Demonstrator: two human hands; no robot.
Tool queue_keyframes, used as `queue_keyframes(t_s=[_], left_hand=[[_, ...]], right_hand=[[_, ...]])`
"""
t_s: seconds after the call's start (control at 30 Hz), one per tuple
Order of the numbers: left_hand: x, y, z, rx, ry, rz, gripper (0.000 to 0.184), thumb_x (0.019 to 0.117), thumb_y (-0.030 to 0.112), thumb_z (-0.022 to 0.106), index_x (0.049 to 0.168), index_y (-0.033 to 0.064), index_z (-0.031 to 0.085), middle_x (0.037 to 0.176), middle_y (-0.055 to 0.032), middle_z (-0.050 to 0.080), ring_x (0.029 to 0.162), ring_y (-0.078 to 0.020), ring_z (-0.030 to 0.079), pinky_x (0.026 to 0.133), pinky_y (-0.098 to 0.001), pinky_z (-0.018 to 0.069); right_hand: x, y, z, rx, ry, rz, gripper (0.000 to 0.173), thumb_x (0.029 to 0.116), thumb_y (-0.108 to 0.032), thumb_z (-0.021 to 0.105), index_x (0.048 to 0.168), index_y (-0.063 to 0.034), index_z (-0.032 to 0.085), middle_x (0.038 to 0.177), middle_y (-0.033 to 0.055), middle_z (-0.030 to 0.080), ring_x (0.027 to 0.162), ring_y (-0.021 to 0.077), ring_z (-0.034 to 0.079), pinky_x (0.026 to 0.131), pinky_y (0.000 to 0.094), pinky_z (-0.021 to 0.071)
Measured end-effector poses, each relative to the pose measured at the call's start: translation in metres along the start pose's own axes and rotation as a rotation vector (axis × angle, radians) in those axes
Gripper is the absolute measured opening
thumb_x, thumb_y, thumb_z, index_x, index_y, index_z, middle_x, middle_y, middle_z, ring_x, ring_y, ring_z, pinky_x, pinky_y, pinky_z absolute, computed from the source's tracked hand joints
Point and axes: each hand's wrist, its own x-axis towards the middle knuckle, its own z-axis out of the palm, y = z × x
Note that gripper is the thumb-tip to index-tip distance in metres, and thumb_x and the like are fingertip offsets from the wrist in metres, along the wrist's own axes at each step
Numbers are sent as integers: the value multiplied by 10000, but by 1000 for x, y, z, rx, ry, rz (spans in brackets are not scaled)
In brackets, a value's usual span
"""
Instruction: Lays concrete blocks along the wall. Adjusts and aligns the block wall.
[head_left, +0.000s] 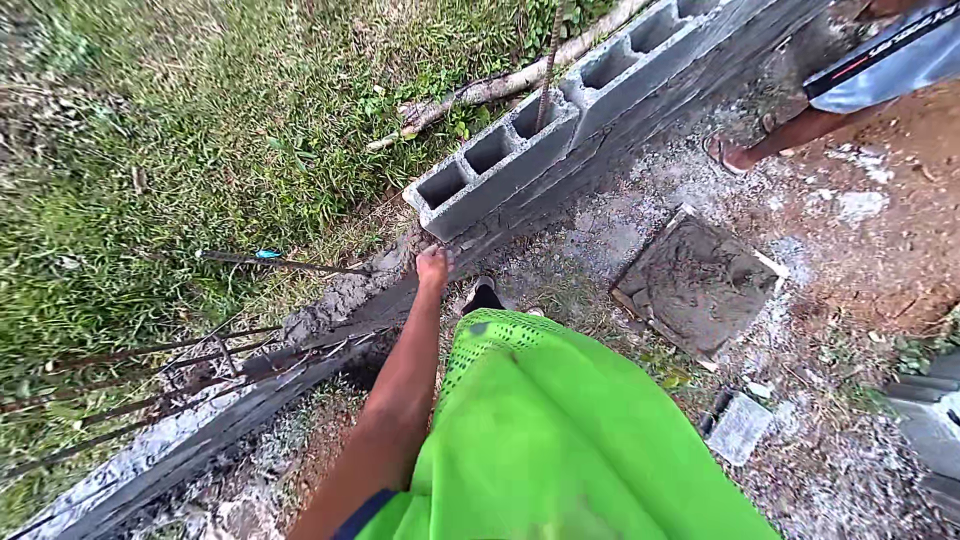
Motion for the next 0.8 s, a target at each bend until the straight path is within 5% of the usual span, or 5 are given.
queue_keyframes(t_s=[0.13, 0.33, 0.47, 0.63, 0.8], left_hand=[[16, -24, 28, -679, -49, -460, 606, 1120, 460, 286, 1562, 47, 262, 1452, -249, 509, 1179, -334, 636, 935, -442, 563], [44, -28, 55, -983, 58, -534, 824, 1041, 685, 122, 1614, 94, 168, 1612, -232, 328, 1380, -385, 496, 1024, -524, 516], [49, -8, 61, -1181, 92, -505, 837, 1025, 697, 84, 1598, 97, 192, 1597, -214, 344, 1384, -382, 482, 1028, -547, 510], [55, -2, 50, -1263, 83, -521, 802, 1031, 656, 73, 1601, 103, 185, 1597, -204, 348, 1392, -374, 477, 1050, -544, 498], [62, -1, 42, -1273, 86, -563, 746, 1034, 621, 125, 1590, 129, 201, 1579, -195, 373, 1361, -382, 498, 1017, -549, 516]], right_hand=[[-11, -20, -2, 71, -13, 82, 332, 1109, -102, 446, 1317, 120, 578, 1280, 265, 653, 1112, 276, 679, 989, 384, 525], [32, 34, -22, 167, 53, -27, 420, 1126, -205, 434, 1389, 111, 518, 1331, 317, 604, 1152, 344, 644, 989, 462, 505], [18, 22, -23, 148, 79, 21, 409, 1126, -194, 429, 1400, 96, 518, 1359, 307, 594, 1199, 349, 627, 1008, 471, 495], [-66, -62, 6, 91, 78, 116, 359, 1109, -79, 433, 1378, 138, 528, 1364, 321, 592, 1205, 348, 631, 1045, 428, 475], [-55, -50, 20, 48, 81, 42, 331, 1104, -80, 450, 1317, 141, 576, 1276, 292, 652, 1119, 300, 681, 999, 395, 520]])
